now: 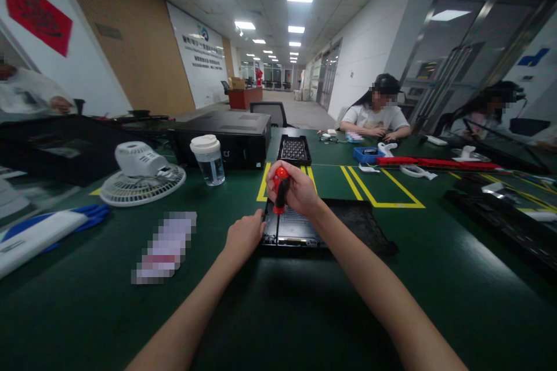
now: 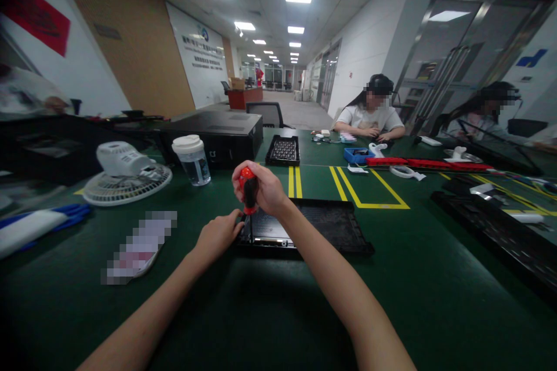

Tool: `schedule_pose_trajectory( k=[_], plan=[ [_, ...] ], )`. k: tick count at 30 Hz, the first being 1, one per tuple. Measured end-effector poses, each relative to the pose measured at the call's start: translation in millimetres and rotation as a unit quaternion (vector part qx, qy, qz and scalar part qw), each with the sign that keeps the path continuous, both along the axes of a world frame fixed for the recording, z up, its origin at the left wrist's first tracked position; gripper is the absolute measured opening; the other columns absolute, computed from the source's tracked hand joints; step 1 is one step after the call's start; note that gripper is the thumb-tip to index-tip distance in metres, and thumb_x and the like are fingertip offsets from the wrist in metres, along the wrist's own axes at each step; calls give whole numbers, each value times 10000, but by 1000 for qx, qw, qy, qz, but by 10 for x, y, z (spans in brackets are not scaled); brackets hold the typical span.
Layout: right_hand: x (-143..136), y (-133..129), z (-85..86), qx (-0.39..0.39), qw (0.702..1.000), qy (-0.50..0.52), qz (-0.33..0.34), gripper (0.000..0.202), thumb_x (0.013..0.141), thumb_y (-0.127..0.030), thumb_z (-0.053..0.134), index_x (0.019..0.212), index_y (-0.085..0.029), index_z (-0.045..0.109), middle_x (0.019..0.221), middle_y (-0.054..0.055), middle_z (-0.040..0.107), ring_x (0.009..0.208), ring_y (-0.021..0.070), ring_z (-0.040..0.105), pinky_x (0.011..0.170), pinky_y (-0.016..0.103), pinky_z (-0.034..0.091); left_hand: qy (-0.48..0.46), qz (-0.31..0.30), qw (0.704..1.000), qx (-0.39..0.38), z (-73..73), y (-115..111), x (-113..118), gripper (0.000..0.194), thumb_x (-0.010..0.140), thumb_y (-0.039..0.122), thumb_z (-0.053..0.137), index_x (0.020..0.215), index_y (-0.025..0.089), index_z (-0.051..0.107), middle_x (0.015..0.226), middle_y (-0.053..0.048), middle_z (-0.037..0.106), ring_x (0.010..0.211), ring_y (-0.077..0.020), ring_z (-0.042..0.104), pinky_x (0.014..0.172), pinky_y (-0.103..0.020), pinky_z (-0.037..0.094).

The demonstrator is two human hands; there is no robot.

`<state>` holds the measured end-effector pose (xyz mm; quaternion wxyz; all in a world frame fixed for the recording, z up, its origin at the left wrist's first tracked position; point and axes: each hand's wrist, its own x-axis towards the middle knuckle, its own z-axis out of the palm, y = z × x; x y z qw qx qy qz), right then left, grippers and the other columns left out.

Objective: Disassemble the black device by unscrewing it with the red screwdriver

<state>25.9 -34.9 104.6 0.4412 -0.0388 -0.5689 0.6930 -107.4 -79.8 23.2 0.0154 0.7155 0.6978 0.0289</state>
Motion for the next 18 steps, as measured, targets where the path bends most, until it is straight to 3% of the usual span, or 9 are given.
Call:
schedule_pose_trajectory(
  k=[18],
  plan=[
    [9, -63, -1, 39, 999, 13, -16, 288, 880, -372, 345, 815, -158, 526, 685, 10, 515, 521, 91, 493, 517, 234, 408, 5, -1, 1000, 7, -24, 12, -7, 300, 869, 370, 363, 1114, 224, 457, 930, -94, 654, 859, -247, 631, 693, -336, 471]
  ],
)
